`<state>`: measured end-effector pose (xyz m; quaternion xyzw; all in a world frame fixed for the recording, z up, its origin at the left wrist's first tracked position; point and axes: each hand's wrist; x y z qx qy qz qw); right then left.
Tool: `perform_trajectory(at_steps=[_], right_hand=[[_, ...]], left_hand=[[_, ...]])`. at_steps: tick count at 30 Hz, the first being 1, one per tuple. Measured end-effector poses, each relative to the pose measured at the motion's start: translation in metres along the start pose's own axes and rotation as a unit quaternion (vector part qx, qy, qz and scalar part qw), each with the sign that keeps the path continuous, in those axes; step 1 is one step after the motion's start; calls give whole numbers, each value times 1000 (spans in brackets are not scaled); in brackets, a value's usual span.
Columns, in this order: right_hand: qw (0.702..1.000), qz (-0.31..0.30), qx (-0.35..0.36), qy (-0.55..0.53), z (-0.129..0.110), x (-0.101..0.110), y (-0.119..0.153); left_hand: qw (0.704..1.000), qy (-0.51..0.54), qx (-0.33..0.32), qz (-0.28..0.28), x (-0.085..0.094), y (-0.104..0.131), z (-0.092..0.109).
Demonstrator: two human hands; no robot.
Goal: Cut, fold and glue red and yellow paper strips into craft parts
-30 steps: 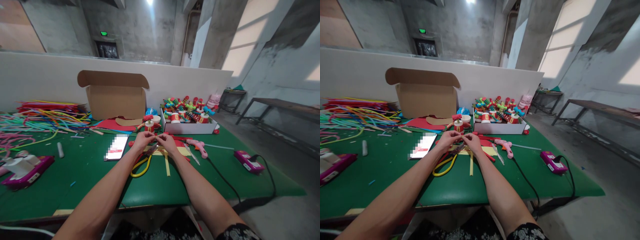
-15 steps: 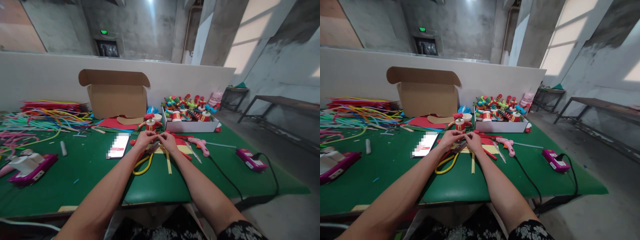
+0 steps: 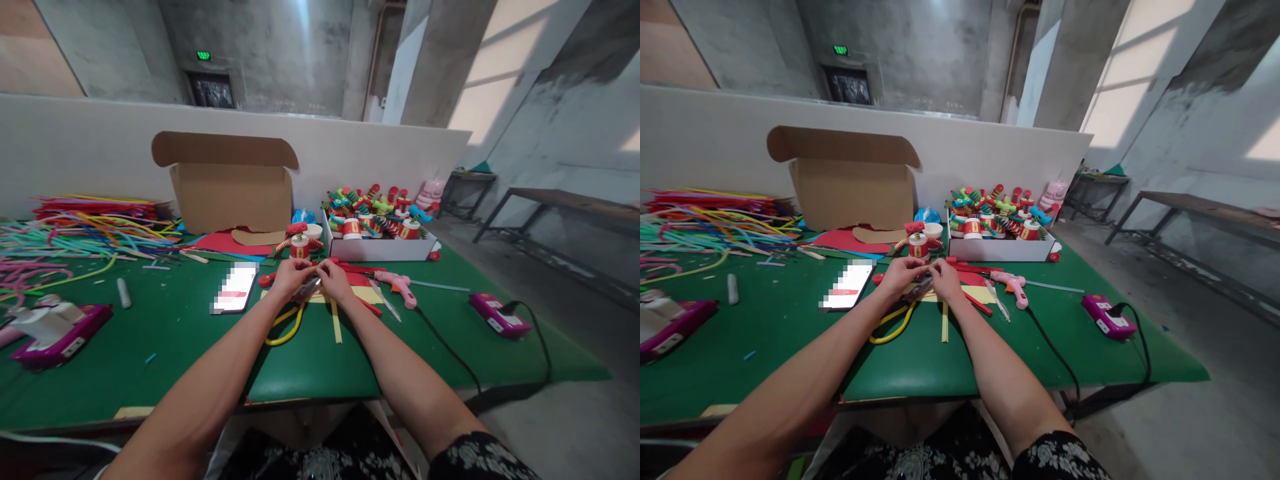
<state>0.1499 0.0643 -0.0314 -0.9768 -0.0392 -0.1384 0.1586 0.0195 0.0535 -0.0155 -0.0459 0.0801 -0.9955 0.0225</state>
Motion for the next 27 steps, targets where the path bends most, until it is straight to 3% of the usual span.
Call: perform_trajectory(at_steps=[3,8,13,18,27], right_hand=[[1000,7,4,-13,-1,0,0],[990,-27,-43,-129,1,-1,-2],[992,-10,-17,-124,4,0,-4],[984,-28,-65,-163,-1,1,-2],[979,-27,-83,-184,-5,5,-2]], left_hand=[[998,51,30,-22,1,0,2],[995,78,53,-18,2,-1,2],[992,102,70,-32,3,-2,0],[994,75,65,-38,6,-3,0],[991,98,83,-45,5,-4,-1]])
Point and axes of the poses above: each hand's wrist, its own y-axis away from the middle knuckle, its own x-axis out of the back of the hand, z = x × y, and after that the axes turned 4 degrees about -y, right-handed
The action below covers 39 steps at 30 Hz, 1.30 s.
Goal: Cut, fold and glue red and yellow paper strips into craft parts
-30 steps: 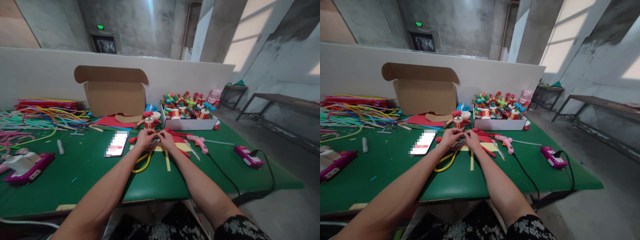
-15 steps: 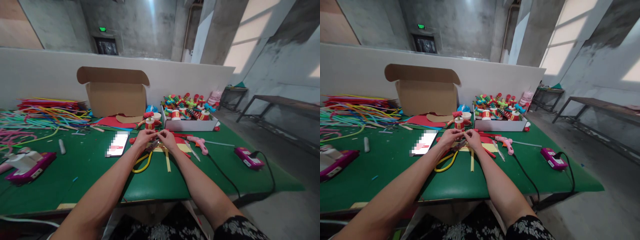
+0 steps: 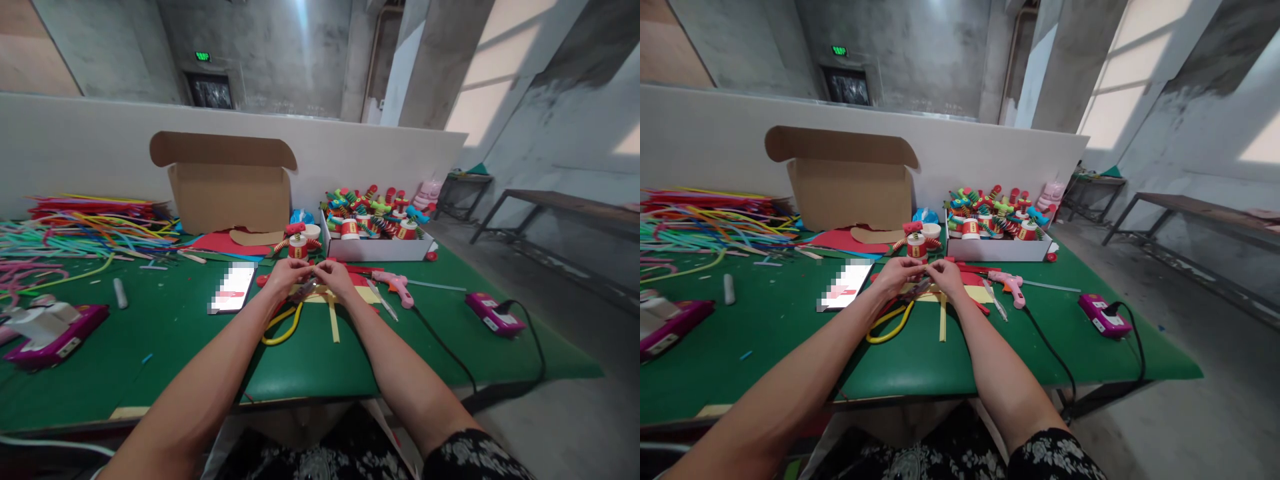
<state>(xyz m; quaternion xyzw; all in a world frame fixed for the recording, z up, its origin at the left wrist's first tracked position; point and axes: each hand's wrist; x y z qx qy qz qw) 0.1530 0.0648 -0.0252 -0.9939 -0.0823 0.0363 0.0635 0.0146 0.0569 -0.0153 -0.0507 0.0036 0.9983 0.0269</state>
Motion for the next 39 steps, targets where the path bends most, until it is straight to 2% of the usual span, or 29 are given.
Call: perform_trajectory(at_steps=[4,9,15,18,24,29,35,39], right_hand=[[1000,0,-16,-18,1,2,-2],[1000,17,-15,19,1,2,-1],[1000,-9,-16,17,-3,2,1],[1000,15,-11,8,-3,2,1],[999,11,-8,30,-4,2,2],[999,12,2,30,-6,0,4],[1000,5,-15,3,-6,-1,4],[999,4,-30,-21,-6,-1,4]], left_hand=[[1000,-6,2,2,0,0,0],[999,14,29,0,-2,2,2],[999,15,28,1,-1,3,5],[1000,10,24,11,2,3,7],[995,-58,-64,46,8,1,8],[994,-70,-80,17,3,4,8],[993,-90,-67,34,1,6,10],[979,-161,-121,33,2,6,11]])
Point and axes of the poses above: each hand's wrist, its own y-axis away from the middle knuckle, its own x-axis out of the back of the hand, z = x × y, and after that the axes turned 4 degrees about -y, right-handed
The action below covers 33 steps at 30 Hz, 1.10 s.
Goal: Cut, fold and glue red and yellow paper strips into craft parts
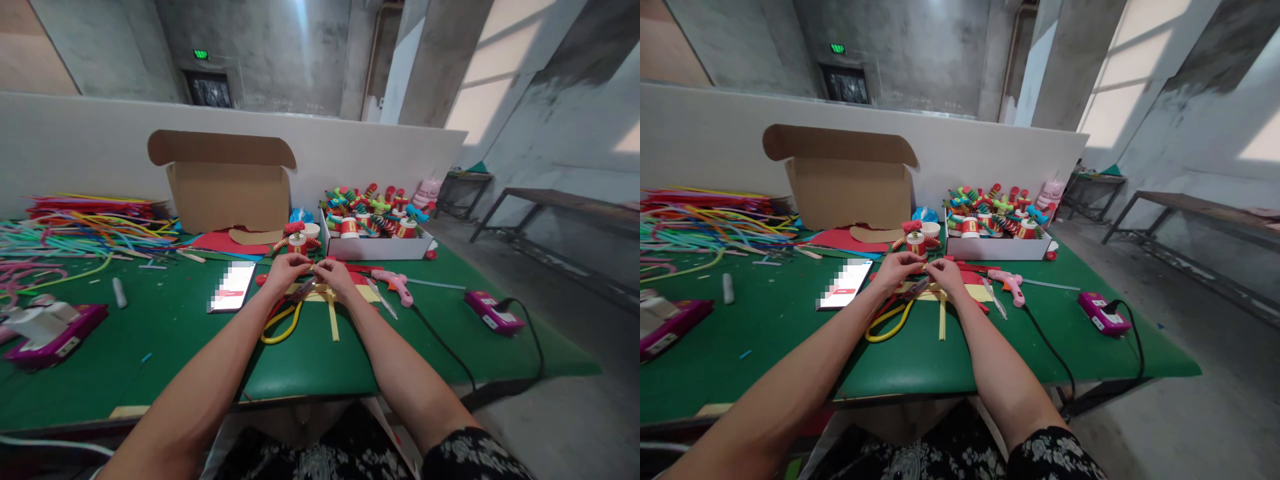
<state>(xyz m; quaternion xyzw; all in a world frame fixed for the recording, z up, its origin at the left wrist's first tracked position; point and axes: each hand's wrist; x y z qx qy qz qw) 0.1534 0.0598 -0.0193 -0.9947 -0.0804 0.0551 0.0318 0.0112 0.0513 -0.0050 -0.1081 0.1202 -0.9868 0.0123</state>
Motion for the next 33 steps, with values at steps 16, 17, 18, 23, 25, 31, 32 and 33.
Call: perform_trajectory(at_steps=[16,17,18,23,25,31,32,33], right_hand=[[989,18,-66,-130,-2,4,-3],[988,18,-70,-135,-4,3,-3],[987,17,-72,-139,-5,3,-2],[982,14,-80,-171,-7,1,0],[981,6,-74,-179,-6,1,1],[971,33,-66,-226,-5,5,-1],[967,55,-57,-242,-5,5,-2],[962,77,-45,-257,-4,4,-2]], left_hand=[[933,-271,-227,-63,6,-2,-1],[927,-283,-236,-68,6,-2,-1],[923,-291,-243,-72,6,-2,-1],[915,-305,-254,-77,8,-1,0],[923,-282,-250,-76,7,0,1],[986,-98,-134,19,2,2,5],[993,-60,-95,32,0,3,6],[997,-25,-60,34,-1,3,6]])
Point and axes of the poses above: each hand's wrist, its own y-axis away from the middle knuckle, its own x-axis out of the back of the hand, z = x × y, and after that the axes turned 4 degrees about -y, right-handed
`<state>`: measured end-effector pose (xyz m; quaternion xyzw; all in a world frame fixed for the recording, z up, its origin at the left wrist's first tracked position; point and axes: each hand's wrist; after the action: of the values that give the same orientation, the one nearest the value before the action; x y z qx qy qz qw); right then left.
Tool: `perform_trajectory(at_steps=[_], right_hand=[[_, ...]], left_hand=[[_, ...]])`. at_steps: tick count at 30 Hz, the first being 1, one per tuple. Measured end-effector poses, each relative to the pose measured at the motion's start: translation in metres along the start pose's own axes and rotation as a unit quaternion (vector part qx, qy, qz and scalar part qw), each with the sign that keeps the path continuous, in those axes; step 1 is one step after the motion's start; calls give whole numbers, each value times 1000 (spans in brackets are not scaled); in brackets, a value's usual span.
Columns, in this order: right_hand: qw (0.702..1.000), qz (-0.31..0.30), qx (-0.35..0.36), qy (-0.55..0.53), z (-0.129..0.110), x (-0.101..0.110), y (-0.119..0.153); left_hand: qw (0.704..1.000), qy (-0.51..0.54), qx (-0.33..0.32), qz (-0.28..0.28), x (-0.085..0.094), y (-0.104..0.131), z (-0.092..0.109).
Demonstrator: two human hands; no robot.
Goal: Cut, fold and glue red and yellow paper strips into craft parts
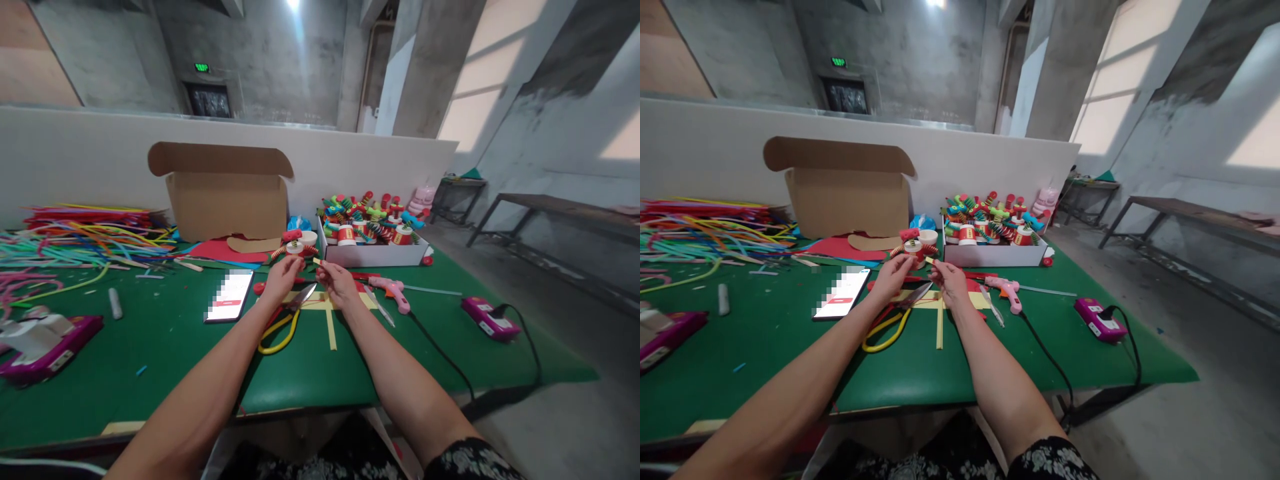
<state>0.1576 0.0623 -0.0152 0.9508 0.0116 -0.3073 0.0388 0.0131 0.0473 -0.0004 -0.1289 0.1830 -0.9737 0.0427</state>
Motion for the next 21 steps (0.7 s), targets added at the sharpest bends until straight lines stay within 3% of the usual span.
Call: perform_trajectory(at_steps=[2,6,9,13,17,21], right_hand=[[999,20,27,-14,3,-2,0],[998,1,55,19,13,-9,4],[997,-11,64,32,19,-13,7],[996,-32,42,76,15,-13,9],[987,-63,40,143,5,-9,10],[986,-81,46,141,6,-5,7]], left_hand=[[997,53,47,-19,-2,1,0],[988,124,71,-63,-8,1,1],[986,148,72,-34,-9,2,2],[988,135,81,7,-6,1,6],[994,59,93,-6,1,2,11],[995,28,96,-28,3,3,12]])
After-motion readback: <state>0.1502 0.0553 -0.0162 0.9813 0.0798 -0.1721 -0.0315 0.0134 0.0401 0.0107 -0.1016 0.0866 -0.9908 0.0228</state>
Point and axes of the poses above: each hand's wrist, its own y-axis away from the middle knuckle, its own x-axis out of the back of the hand, z = x × y, and after that the axes turned 4 degrees about -y, right-handed
